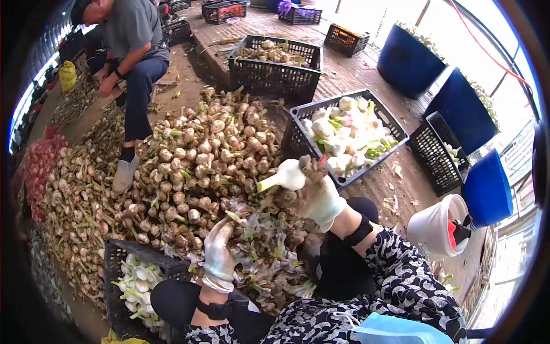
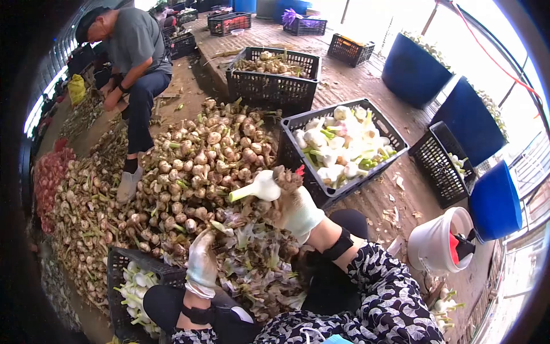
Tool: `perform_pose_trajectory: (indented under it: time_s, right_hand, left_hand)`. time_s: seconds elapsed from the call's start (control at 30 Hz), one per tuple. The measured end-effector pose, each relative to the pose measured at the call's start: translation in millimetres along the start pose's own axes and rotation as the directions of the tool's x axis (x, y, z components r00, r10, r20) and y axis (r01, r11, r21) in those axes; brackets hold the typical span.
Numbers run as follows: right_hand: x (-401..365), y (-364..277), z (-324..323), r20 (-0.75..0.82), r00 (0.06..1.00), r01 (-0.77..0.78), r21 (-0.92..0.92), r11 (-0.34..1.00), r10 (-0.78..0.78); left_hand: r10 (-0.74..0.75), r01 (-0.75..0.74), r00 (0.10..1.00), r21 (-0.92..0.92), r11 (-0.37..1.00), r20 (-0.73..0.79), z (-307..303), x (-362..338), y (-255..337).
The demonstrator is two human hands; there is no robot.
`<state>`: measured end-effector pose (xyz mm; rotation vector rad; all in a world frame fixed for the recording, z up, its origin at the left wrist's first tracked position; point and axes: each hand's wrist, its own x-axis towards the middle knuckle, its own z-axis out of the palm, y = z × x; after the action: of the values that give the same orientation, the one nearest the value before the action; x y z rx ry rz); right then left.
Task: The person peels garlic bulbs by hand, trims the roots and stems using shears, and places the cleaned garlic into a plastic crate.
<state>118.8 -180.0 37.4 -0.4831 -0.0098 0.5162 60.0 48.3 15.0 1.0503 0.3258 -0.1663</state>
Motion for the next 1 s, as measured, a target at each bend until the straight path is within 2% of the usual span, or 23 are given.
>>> perform_pose_trajectory:
  time_s: [0.07,0.1,0.13,0.17,0.2,0.23,0.27,0.3,0.33,0.4,0.43,0.47,0.53,0.57,0.67,0.73,0.77,0.8,0.83,0.87,0.9,0.93,1.0]
  right_hand:
    - [-6,-6,-6,-0.060,0.998,0.037,-0.006,0.999,-0.037]
    - [-1,-15,-17,-0.077,0.986,0.117,-0.311,0.943,-0.148]
    - [2,-26,-25,-0.058,0.967,0.169,-0.585,0.793,-0.248]
    - [2,-44,-21,-0.006,0.984,0.154,-0.476,0.866,-0.179]
    - [3,-65,-26,-0.018,1.000,0.011,0.221,0.975,-0.007]
    - [6,-82,-64,0.211,0.977,-0.123,0.511,0.851,0.014]
    - [7,-84,-29,-0.190,0.903,0.421,0.206,0.883,-0.386]
    - [13,-79,-31,-0.187,0.904,0.419,0.205,0.885,-0.385]
    - [17,-74,-37,-0.070,0.970,0.243,0.388,0.889,-0.235]
    - [17,-61,-34,0.232,0.973,-0.154,0.636,0.756,0.003]
    - [5,-44,-26,0.068,0.997,-0.048,0.218,0.975,0.034]
    - [-7,-22,-5,-0.102,0.995,-0.009,-0.260,0.966,-0.018]
    - [-11,-1,-7,-0.329,0.944,-0.126,-0.294,0.948,0.023]
    - [-15,-4,0,-0.333,0.943,-0.108,-0.295,0.949,0.004]
    - [-35,-19,16,-0.280,0.955,-0.011,-0.356,0.935,-0.096]
    - [-51,-44,7,-0.225,0.957,-0.018,-0.677,0.736,-0.183]
    - [-58,-54,9,-0.159,0.957,0.048,-0.739,0.672,-0.243]
    - [-61,-66,-3,-0.112,0.935,0.050,-0.898,0.438,-0.337]
    - [-72,-79,-6,-0.089,0.934,-0.019,-0.979,0.203,-0.346]
    - [-83,-90,-1,-0.068,0.936,-0.088,-0.995,-0.044,-0.345]
    - [-89,-97,-24,-0.004,0.914,-0.214,-0.855,-0.473,-0.406]
    - [-89,-115,-49,-0.141,0.909,-0.291,-0.889,-0.354,-0.392]
    - [-91,-136,-37,-0.244,0.776,-0.476,-0.831,-0.287,-0.581]
  left_hand:
    - [0.012,-0.013,0.999,0.025,1.000,0.030,-1,-1,3]
    - [0.026,-0.027,0.999,0.013,1.000,0.029,-5,2,-1]
    - [0.025,-0.025,0.999,0.008,1.000,0.020,-7,3,-5]
    - [0.029,-0.029,1.000,-0.001,1.000,0.010,-9,4,-6]
    - [0.032,-0.032,0.999,-0.009,0.999,-0.002,-10,4,-6]
    - [0.042,-0.041,0.999,0.050,0.998,-0.013,-9,2,-4]
    - [0.033,-0.033,0.999,0.051,0.998,-0.001,-10,4,-5]
    - [0.027,-0.026,1.000,0.044,0.999,-0.011,-10,3,-4]
    - [0.020,-0.020,1.000,0.037,0.999,-0.011,-7,2,-3]
    - [-0.001,0.001,1.000,-0.018,1.000,0.019,-2,0,0]
    - [-0.014,0.017,0.997,-0.026,1.000,0.078,-1,1,2]
    - [-0.025,0.028,0.994,-0.033,0.999,0.103,-1,2,2]
    - [-0.031,0.030,0.991,0.010,0.999,0.130,-6,7,-5]
    - [0.005,-0.010,0.991,0.042,0.999,0.133,-11,11,-11]
    - [-0.018,0.012,0.998,0.098,0.995,0.063,-6,6,-7]
    - [-0.063,0.058,0.990,0.041,0.997,0.124,-6,8,-9]
    - [-0.064,0.058,0.991,0.060,0.997,0.118,-7,11,-11]
    - [-0.065,0.057,0.992,0.078,0.995,0.107,-7,12,-14]
    - [-0.071,0.070,0.995,0.021,0.997,0.071,-6,13,-16]
    - [-0.067,0.064,0.995,0.049,0.997,0.076,-2,10,-16]
    - [-0.063,0.056,0.995,0.088,0.995,0.077,-9,15,-23]
    - [-0.057,0.047,0.995,0.127,0.991,0.076,-14,20,-30]
    - [-0.056,0.048,0.996,0.115,0.992,0.073,-6,17,-29]
